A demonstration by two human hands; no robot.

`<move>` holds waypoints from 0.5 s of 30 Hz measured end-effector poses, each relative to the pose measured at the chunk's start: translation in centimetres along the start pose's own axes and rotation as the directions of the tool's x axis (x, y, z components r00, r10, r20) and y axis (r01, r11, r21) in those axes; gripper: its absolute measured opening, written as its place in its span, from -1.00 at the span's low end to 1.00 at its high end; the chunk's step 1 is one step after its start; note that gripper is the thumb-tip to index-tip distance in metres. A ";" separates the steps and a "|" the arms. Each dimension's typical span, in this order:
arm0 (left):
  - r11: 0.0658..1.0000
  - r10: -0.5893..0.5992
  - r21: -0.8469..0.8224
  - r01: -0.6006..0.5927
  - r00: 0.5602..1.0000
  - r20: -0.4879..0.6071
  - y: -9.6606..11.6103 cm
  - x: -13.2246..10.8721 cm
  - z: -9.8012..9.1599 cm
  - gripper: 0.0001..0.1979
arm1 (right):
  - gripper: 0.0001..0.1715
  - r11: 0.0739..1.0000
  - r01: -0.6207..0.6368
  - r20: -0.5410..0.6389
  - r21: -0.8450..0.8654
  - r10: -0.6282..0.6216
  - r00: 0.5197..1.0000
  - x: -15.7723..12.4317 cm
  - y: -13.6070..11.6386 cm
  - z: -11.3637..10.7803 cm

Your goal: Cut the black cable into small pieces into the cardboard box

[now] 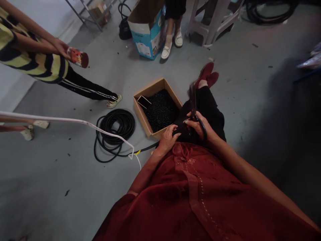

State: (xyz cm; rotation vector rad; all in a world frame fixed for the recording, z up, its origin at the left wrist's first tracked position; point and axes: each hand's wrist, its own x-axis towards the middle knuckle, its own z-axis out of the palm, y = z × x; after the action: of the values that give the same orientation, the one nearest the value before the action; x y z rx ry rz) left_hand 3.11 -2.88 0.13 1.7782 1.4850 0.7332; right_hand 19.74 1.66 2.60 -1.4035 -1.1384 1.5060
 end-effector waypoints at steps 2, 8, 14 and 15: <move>0.999 0.032 0.016 -0.032 0.999 -0.007 -0.1 -0.1 0.1 -0.67 | -0.56 0.999 -0.017 -0.023 0.034 0.018 1.000 0.1 0.3 0.0; 0.993 0.090 0.074 -0.092 0.996 0.022 -0.4 -0.1 0.3 -0.68 | -0.52 1.000 -0.006 -0.051 0.011 0.007 0.999 0.3 0.8 0.3; 0.999 -0.033 -0.001 0.033 0.999 -0.041 -1.2 0.0 -0.7 -0.65 | -0.58 0.978 0.008 -0.036 -0.208 -0.015 0.999 -0.1 1.1 -0.5; 0.996 -0.087 -0.031 0.085 0.994 -0.069 -1.6 0.0 -1.0 -0.64 | -0.58 0.965 0.019 -0.006 -0.261 -0.021 1.000 -0.3 1.3 -0.7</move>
State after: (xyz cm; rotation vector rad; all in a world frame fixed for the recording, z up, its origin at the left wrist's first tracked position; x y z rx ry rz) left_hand 1.38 -2.52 -0.50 1.6717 1.5805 0.7762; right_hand 20.49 1.07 1.51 -1.5656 -1.3811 1.3715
